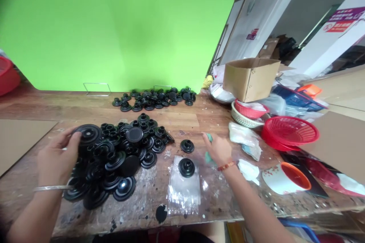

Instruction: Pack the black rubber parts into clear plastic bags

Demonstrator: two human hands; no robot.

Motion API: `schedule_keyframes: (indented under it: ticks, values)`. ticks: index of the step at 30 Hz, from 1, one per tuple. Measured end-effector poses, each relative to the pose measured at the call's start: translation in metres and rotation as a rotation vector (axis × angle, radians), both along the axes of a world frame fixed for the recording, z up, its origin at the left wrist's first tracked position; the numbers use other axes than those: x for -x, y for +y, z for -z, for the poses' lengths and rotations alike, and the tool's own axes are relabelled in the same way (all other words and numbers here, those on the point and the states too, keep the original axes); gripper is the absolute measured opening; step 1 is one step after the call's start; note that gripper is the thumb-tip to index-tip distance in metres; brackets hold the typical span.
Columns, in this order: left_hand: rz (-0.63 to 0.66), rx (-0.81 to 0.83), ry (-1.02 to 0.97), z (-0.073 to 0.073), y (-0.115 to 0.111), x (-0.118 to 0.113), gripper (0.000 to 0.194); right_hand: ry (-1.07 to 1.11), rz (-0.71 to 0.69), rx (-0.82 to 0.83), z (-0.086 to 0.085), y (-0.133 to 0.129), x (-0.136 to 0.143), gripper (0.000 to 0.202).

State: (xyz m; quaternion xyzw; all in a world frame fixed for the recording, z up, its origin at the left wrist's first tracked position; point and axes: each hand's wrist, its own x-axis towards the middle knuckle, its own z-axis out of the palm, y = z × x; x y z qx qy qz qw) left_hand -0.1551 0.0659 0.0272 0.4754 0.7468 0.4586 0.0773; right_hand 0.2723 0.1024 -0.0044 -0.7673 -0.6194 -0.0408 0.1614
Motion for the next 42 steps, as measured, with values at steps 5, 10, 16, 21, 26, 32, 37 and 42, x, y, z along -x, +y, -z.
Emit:
schedule_keyframes:
  ticks: [5, 10, 16, 21, 26, 32, 37, 42]
  values:
    - [-0.004, 0.157, 0.11, 0.016, 0.013, 0.023, 0.055, -0.049, -0.038, 0.069, 0.016, 0.012, -0.027, 0.04]
    - [0.033, 0.184, 0.122, 0.031, 0.018, 0.026, 0.048, 0.046, -0.308, 0.05, 0.017, 0.02, 0.008, 0.033]
    - [-0.048, 0.112, 0.09, 0.036, 0.015, 0.034, 0.047, 0.322, -0.523, 0.101, 0.011, 0.02, 0.057, 0.02]
    - [-0.029, -0.179, 0.145, 0.012, -0.012, -0.01, 0.042, 0.986, -0.582, 0.254, -0.002, -0.015, 0.096, 0.026]
    - [0.479, -0.041, -0.296, 0.008, -0.041, -0.092, 0.021, 1.849, -0.405, 0.499, -0.008, -0.054, 0.126, 0.019]
    - [0.734, 0.099, -0.545, 0.034, -0.049, -0.135, 0.02, 1.89, -0.438, 0.584, -0.011, -0.077, 0.135, 0.021]
    - [0.747, 0.052, -0.373, 0.037, -0.049, -0.128, 0.015, 1.312, -0.684, 0.507, -0.01, -0.061, 0.116, 0.018]
    - [0.568, -0.029, -0.234, 0.028, -0.044, -0.106, 0.014, 0.39, -0.517, 0.047, 0.007, -0.011, 0.075, 0.025]
